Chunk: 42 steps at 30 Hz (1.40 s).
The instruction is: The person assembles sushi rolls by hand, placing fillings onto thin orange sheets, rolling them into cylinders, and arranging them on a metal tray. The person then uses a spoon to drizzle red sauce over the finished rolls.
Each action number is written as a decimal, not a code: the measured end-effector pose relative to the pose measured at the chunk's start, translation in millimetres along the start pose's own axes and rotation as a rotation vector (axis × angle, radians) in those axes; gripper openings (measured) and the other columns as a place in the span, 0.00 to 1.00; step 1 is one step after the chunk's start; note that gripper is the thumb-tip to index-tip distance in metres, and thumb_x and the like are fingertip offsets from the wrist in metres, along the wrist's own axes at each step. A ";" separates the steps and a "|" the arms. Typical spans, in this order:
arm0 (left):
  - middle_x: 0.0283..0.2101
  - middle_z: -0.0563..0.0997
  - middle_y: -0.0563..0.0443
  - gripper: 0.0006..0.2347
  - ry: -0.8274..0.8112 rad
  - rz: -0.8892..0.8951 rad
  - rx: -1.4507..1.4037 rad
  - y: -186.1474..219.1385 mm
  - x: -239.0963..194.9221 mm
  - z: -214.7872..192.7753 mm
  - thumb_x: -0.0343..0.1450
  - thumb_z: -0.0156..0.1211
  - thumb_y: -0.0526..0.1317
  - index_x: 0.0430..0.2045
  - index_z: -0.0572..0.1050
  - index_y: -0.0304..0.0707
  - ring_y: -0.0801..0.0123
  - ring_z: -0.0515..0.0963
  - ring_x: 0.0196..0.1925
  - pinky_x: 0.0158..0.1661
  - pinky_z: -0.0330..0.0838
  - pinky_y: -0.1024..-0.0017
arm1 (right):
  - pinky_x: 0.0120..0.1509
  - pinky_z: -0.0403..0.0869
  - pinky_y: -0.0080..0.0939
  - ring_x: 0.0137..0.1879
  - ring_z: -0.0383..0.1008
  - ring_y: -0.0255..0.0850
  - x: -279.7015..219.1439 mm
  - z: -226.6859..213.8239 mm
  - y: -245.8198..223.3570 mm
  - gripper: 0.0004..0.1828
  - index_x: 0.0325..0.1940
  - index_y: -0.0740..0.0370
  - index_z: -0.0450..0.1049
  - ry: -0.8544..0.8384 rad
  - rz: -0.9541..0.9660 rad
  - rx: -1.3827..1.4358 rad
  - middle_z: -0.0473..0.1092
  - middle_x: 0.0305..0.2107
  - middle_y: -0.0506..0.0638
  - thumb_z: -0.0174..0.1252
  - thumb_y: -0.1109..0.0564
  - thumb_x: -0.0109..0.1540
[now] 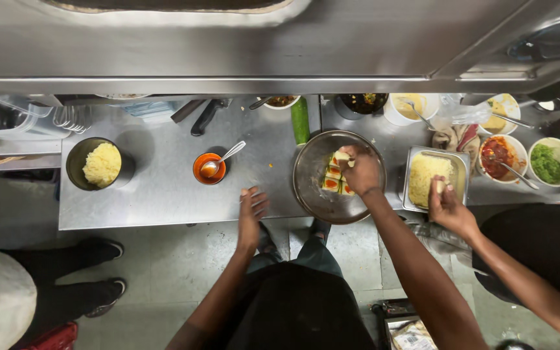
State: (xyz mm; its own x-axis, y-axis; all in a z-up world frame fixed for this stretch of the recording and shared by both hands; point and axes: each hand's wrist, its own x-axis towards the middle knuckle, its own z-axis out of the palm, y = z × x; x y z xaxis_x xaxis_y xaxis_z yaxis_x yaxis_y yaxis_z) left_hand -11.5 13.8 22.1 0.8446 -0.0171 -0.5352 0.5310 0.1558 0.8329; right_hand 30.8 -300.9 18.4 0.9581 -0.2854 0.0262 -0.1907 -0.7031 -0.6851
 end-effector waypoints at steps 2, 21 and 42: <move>0.57 0.76 0.40 0.34 0.012 -0.053 0.006 -0.5 -4.0 -20.5 0.72 0.34 0.67 0.62 0.66 0.40 0.56 0.76 0.59 0.60 0.65 0.57 | 0.70 0.60 0.59 0.59 0.68 0.54 0.0 5.8 -2.3 0.16 0.47 0.54 0.82 -0.022 -0.049 -0.092 0.79 0.43 0.51 0.68 0.53 0.55; 0.53 0.79 0.41 0.33 -0.060 -0.156 0.014 2.2 -7.4 -20.0 0.72 0.37 0.66 0.61 0.67 0.38 0.56 0.80 0.53 0.54 0.72 0.60 | 0.65 0.65 0.53 0.57 0.66 0.56 -14.6 -19.7 4.5 0.21 0.53 0.52 0.81 0.190 -0.114 -0.112 0.71 0.48 0.58 0.70 0.52 0.55; 0.40 0.83 0.31 0.12 -0.379 0.561 1.097 -41.3 10.2 339.8 0.70 0.62 0.42 0.35 0.78 0.27 0.43 0.82 0.48 0.51 0.75 0.56 | 0.54 0.77 0.53 0.48 0.78 0.58 -24.8 -80.8 182.5 0.21 0.43 0.60 0.81 0.045 0.341 -0.407 0.76 0.44 0.63 0.73 0.48 0.51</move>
State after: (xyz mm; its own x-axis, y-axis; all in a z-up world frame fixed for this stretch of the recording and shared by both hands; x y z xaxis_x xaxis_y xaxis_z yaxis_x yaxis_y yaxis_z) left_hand -1.4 -328.4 30.0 0.8405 -0.5196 -0.1534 -0.2748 -0.6530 0.7057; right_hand -45.0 -474.8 -48.5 0.8186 -0.5634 -0.1117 -0.5661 -0.7587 -0.3224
